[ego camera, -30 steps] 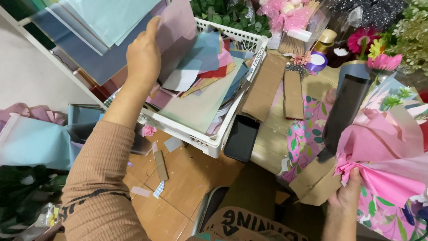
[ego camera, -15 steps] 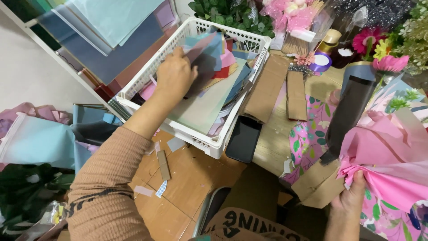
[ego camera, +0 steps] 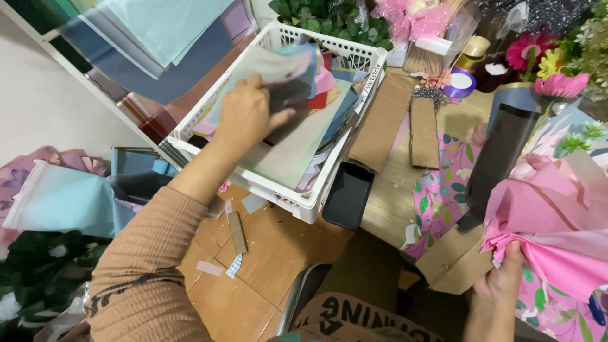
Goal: The person wraps a bouquet of artificial pink flowers using various colored papers. They select sheets from a nearby basket, fold them around the bouquet, and secure the layers with tape.
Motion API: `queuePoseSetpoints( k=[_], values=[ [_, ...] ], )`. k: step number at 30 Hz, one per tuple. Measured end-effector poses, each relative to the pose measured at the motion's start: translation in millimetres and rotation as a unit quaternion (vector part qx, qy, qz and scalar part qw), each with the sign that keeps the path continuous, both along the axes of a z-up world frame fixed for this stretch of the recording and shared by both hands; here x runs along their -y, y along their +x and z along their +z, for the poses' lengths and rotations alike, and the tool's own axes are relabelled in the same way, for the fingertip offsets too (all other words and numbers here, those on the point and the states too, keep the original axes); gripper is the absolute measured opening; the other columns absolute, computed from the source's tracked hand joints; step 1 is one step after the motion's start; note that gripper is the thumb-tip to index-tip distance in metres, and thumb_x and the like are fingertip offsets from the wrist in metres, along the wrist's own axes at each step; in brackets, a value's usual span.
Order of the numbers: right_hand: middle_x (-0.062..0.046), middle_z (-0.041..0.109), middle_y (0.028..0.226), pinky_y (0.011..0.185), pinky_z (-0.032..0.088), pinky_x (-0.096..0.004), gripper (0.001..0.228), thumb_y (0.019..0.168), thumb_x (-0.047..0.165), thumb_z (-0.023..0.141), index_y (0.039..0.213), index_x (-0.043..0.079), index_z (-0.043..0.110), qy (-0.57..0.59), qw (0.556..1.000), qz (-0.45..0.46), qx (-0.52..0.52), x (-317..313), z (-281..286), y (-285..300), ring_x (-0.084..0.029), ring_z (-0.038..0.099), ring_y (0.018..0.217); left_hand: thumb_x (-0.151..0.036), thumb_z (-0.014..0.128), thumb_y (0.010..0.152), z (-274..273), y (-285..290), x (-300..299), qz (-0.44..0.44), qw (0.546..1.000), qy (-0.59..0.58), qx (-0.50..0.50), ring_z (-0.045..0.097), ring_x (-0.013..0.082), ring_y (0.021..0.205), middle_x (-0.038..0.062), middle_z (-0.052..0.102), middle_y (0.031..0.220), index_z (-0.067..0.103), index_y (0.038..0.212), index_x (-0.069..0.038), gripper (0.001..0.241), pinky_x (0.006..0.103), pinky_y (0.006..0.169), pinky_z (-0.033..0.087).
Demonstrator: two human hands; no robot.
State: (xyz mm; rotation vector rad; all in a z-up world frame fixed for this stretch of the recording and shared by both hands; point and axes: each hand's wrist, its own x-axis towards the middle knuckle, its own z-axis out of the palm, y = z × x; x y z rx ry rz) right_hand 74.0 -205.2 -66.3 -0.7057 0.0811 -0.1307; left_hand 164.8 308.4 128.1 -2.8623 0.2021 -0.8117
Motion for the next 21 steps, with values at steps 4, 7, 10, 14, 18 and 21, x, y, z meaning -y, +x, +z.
queuePoseSetpoints(
  k=[4, 7, 10, 14, 18, 21],
  values=[
    [-0.014, 0.065, 0.134, 0.115, 0.048, -0.047, 0.085, 0.075, 0.047, 0.089, 0.143, 0.008, 0.057, -0.008, 1.0, 0.013, 0.018, 11, -19, 5, -0.029, 0.062, 0.128, -0.088, 0.069, 0.077, -47, 14, 3, 0.031, 0.994, 0.049, -0.089, 0.05, 0.0213, 0.07, 0.004, 0.052, 0.086, 0.067, 0.073, -0.005, 0.083, 0.0355, 0.046, 0.045],
    [-0.016, 0.068, 0.127, 0.109, 0.051, -0.047, 0.076, 0.076, 0.046, 0.091, 0.134, 0.007, 0.061, -0.002, 0.999, 0.041, 0.015, 11, -16, 4, -0.031, 0.065, 0.121, -0.023, 0.068, 0.079, -77, 36, -15, 0.017, 0.995, -0.021, -0.1, 0.054, 0.0332, 0.069, 0.011, 0.052, 0.086, 0.06, 0.075, 0.0, 0.025, 0.0474, 0.049, 0.047],
    [-0.01, 0.07, 0.126, 0.111, 0.053, -0.043, 0.072, 0.077, 0.041, 0.09, 0.135, 0.01, 0.062, -0.016, 1.0, -0.009, 0.024, 7, -10, 3, -0.026, 0.067, 0.12, 0.005, 0.051, 0.078, -66, 46, -34, 0.018, 0.997, -0.07, -0.014, 0.059, 0.0445, 0.055, 0.018, 0.055, 0.075, 0.057, 0.071, 0.004, 0.009, 0.0559, 0.044, 0.046],
    [-0.011, 0.068, 0.128, 0.111, 0.052, -0.044, 0.077, 0.076, 0.044, 0.09, 0.136, 0.007, 0.059, -0.024, 1.0, -0.001, 0.015, 10, -15, 5, -0.027, 0.066, 0.121, 0.004, 0.056, 0.072, -25, 43, -53, 0.041, 0.991, -0.114, 0.054, 0.052, 0.0397, 0.052, 0.017, 0.053, 0.079, 0.051, 0.067, 0.001, 0.008, 0.0515, 0.041, 0.042],
    [-0.009, 0.066, 0.133, 0.116, 0.051, -0.041, 0.087, 0.069, 0.046, 0.091, 0.138, 0.006, 0.057, -0.039, 0.998, -0.045, -0.016, 11, -20, 6, -0.022, 0.065, 0.125, -0.004, 0.055, 0.092, -4, 38, -63, 0.033, 0.983, -0.162, 0.077, 0.05, 0.0468, 0.055, 0.017, 0.051, 0.082, 0.053, 0.088, -0.001, 0.005, 0.0553, 0.046, 0.04],
    [-0.009, 0.069, 0.126, 0.109, 0.054, -0.043, 0.076, 0.073, 0.046, 0.091, 0.133, 0.009, 0.062, -0.032, 0.999, -0.012, -0.004, 9, -16, 4, -0.025, 0.068, 0.118, -0.008, 0.05, 0.101, 10, 29, -51, 0.028, 0.973, -0.228, 0.02, 0.051, 0.043, 0.065, 0.016, 0.057, 0.082, 0.047, 0.096, -0.005, 0.007, 0.053, 0.056, 0.038]
  ],
)
